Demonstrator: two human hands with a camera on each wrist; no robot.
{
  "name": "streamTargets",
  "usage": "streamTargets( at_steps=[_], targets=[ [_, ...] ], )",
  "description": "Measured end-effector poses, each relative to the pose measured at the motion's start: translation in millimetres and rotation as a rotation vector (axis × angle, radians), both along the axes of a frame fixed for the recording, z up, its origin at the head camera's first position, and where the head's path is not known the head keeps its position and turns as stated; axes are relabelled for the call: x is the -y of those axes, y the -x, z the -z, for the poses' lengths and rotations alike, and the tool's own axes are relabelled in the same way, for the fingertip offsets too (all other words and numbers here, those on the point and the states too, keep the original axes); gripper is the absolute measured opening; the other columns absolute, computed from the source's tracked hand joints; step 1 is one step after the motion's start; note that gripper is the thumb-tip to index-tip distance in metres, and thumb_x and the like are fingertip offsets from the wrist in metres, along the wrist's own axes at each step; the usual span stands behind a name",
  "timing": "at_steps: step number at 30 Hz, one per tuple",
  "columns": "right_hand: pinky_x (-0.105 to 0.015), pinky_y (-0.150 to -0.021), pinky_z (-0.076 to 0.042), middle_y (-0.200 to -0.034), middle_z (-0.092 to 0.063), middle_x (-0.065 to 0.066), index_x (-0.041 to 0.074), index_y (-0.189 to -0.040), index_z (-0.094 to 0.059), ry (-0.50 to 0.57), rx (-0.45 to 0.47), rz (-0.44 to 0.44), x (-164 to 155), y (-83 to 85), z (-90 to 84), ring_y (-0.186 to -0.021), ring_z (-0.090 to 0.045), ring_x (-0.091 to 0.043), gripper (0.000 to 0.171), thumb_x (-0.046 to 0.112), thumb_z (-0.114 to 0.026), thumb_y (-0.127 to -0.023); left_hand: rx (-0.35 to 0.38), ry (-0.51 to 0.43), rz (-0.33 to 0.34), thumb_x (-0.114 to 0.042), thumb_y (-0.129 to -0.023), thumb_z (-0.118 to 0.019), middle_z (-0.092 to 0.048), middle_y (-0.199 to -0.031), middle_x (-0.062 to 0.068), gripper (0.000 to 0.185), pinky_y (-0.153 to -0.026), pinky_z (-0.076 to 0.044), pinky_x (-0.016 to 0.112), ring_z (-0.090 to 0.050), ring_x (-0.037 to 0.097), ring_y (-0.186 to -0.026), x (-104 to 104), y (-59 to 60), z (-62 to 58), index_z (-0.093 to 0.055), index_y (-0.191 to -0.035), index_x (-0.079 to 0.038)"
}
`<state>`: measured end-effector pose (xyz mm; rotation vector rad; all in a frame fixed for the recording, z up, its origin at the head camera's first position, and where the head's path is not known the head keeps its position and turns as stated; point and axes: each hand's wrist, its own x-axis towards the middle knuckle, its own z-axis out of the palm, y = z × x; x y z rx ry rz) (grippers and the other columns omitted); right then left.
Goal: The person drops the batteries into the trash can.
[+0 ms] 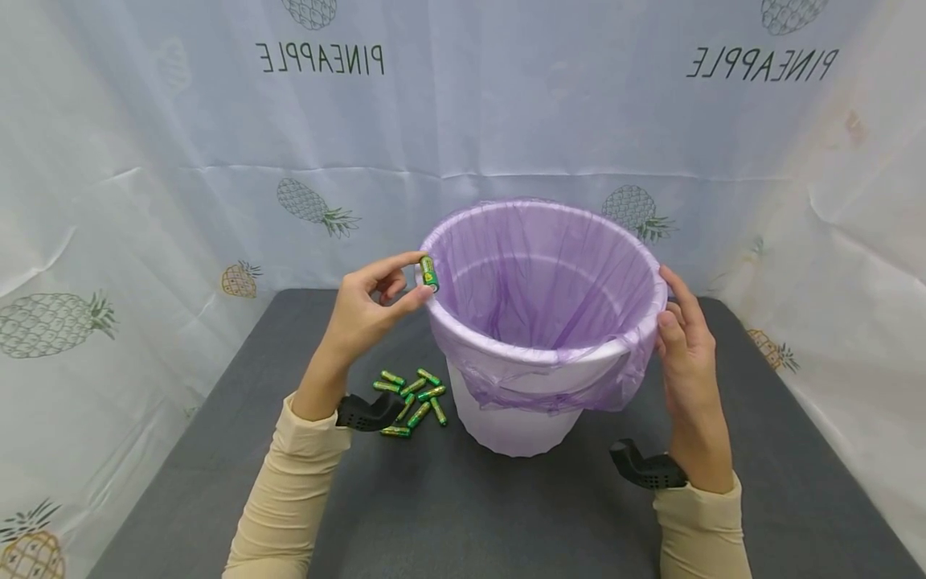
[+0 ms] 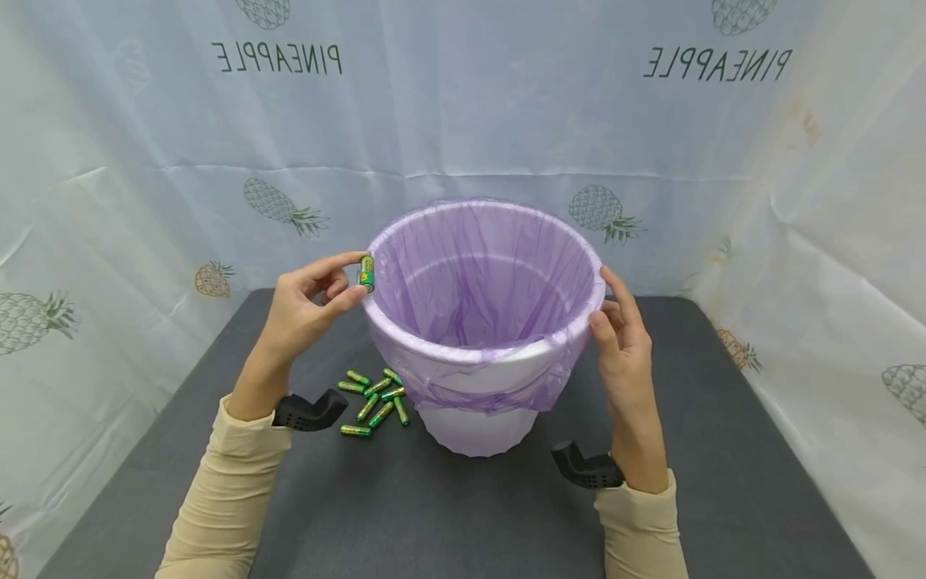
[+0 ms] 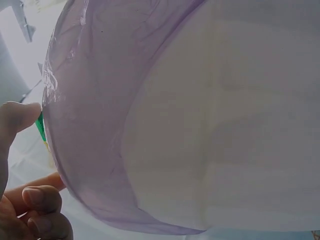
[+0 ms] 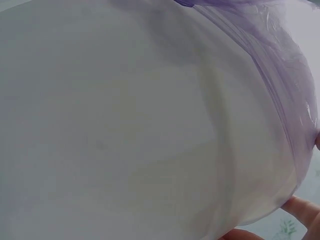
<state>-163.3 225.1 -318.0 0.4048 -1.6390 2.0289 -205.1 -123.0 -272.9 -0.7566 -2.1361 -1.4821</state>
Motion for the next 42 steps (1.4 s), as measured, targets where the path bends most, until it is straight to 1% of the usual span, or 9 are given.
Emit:
streamTargets(
  at_steps=[3,10,14,17,21,27,31,36,42],
  targets=[
    [-0.018,-0.080,-0.048,-0.099,-0.063,0.002,0.009,-0.145,-0.043,-0.005,0.006,0.006,0.5,-0.6,-0.5,-0.091,-0.056,-0.009,0.053,0.022,-0.058,-0.096,0.011,0.007,0.014,-0.021,-0.082,-0.075,-0.034,-0.069,-0.002,0.039,-0.056,-0.024,0.019,-0.028,0.002,-0.060,-1.3,0.5,0.3,-0.068,-0.116,-0.003],
    [-0.018,-0.080,-0.048,-0.100,-0.063,0.002,0.009,-0.145,-0.043,-0.002,0.007,0.006,0.6,-0.8,-0.6,-0.092,-0.056,-0.009,0.054,0.023,-0.059,-0.096,0.041,0.025,0.034,-0.015,-0.083,-0.072,-0.034,-0.070,-0.002,0.037,-0.056,-0.024,0.019,-0.027,0.003,-0.059,-3.6,2.6,1.8,-0.067,-0.118,-0.003],
    [-0.018,-0.079,-0.048,-0.099,-0.063,0.003,0.009,-0.145,-0.043,-0.007,0.001,0.002,-0.8,0.6,0.3,-0.091,-0.056,-0.008,0.052,0.022,-0.058,-0.096,0.033,0.011,0.059,-0.020,-0.085,-0.071,-0.034,-0.070,-0.003,0.038,-0.054,-0.022,0.020,-0.026,0.002,-0.058,-3.6,3.2,3.4,-0.067,-0.117,-0.001],
    [-0.017,-0.079,-0.048,-0.099,-0.063,0.004,0.009,-0.145,-0.043,-0.010,-0.009,-0.007,-2.3,2.2,2.1,-0.090,-0.056,-0.007,0.051,0.020,-0.056,-0.097,0.024,0.002,0.061,-0.024,-0.086,-0.072,-0.034,-0.069,-0.004,0.040,-0.054,-0.023,0.020,-0.026,0.002,-0.058,-3.1,3.1,4.9,-0.067,-0.117,0.000],
    [-0.017,-0.079,-0.048,-0.099,-0.063,0.004,0.009,-0.145,-0.043,-0.010,-0.017,-0.016,-3.3,3.5,3.2,-0.090,-0.056,-0.007,0.051,0.019,-0.056,-0.097,0.013,-0.011,0.046,-0.023,-0.085,-0.072,-0.034,-0.069,-0.005,0.038,-0.056,-0.023,0.020,-0.028,0.004,-0.060,-1.9,1.6,7.2,-0.067,-0.117,-0.002],
    [-0.018,-0.080,-0.048,-0.100,-0.064,0.002,0.009,-0.145,-0.044,-0.003,0.002,0.010,-1.3,2.1,1.4,-0.091,-0.057,-0.008,0.052,0.021,-0.057,-0.096,0.002,-0.036,0.005,-0.012,-0.083,-0.072,-0.035,-0.069,-0.005,0.032,-0.056,-0.026,0.020,-0.032,0.005,-0.062,2.0,-1.6,10.8,-0.068,-0.114,-0.004],
    [-0.018,-0.080,-0.048,-0.101,-0.064,0.002,0.009,-0.145,-0.044,-0.001,0.008,0.018,0.0,0.6,-0.4,-0.092,-0.057,-0.009,0.052,0.021,-0.058,-0.096,-0.013,-0.047,-0.011,-0.005,-0.081,-0.070,-0.035,-0.069,-0.003,0.032,-0.057,-0.028,0.022,-0.034,0.006,-0.063,6.2,-4.2,12.5,-0.068,-0.112,-0.002],
    [-0.018,-0.080,-0.049,-0.102,-0.064,0.002,0.009,-0.145,-0.043,0.002,0.008,0.016,0.1,0.0,-0.9,-0.093,-0.057,-0.009,0.053,0.022,-0.058,-0.096,-0.020,-0.066,-0.027,-0.001,-0.081,-0.068,-0.035,-0.067,0.000,0.030,-0.059,-0.031,0.025,-0.036,0.005,-0.063,11.8,-7.7,16.5,-0.069,-0.111,-0.002],
    [-0.018,-0.080,-0.049,-0.101,-0.064,0.002,0.008,-0.145,-0.043,-0.004,-0.007,0.008,-0.6,0.7,-0.5,-0.092,-0.057,-0.009,0.052,0.021,-0.058,-0.096,-0.029,-0.079,-0.039,0.003,-0.081,-0.067,-0.035,-0.065,0.001,0.028,-0.057,-0.031,0.027,-0.035,0.003,-0.061,18.7,-10.0,23.9,-0.069,-0.109,0.001]
  ],
)
